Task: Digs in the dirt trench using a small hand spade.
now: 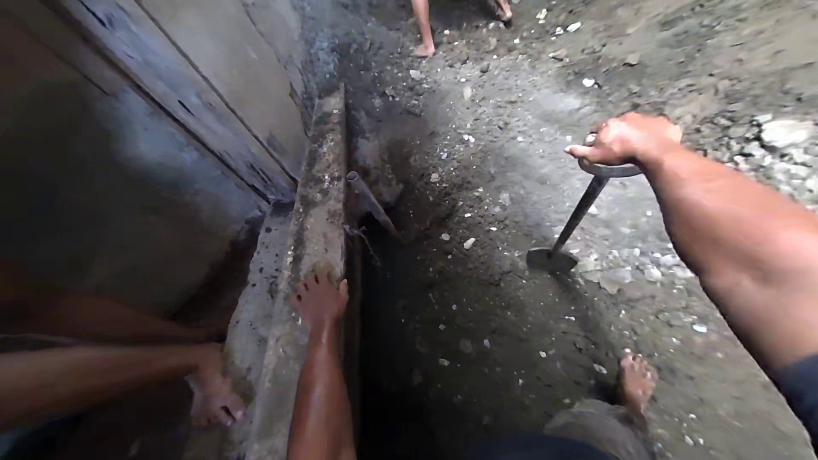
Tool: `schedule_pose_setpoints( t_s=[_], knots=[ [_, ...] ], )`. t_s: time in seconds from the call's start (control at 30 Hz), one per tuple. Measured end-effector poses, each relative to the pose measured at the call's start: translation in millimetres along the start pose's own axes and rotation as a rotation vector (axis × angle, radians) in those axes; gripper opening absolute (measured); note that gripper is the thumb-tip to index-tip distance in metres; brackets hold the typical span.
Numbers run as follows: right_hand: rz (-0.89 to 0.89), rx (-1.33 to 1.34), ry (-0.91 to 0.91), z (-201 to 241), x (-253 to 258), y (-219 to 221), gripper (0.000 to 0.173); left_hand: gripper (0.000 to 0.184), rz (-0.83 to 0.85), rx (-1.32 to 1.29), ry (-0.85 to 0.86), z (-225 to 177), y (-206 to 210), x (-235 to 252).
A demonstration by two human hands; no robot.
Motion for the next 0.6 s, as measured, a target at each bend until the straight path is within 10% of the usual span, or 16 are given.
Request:
schedule_pose_setpoints(
  t_s=[0.6],
  knots=[
    [-0.019,-0.002,0.018,-78,-53,17,0.065,0.064,-0.045,-0.027,0.011,-1,-1,-6]
  ],
)
Point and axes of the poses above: each hand's wrist, its own x-axis towards the middle knuckle, its own y-axis out of the palm, z = x × y, the point moved 9 cm from there along x, towards the middle knuckle, and after that the axes turned 1 degree about -z, right-handed, at the moved point
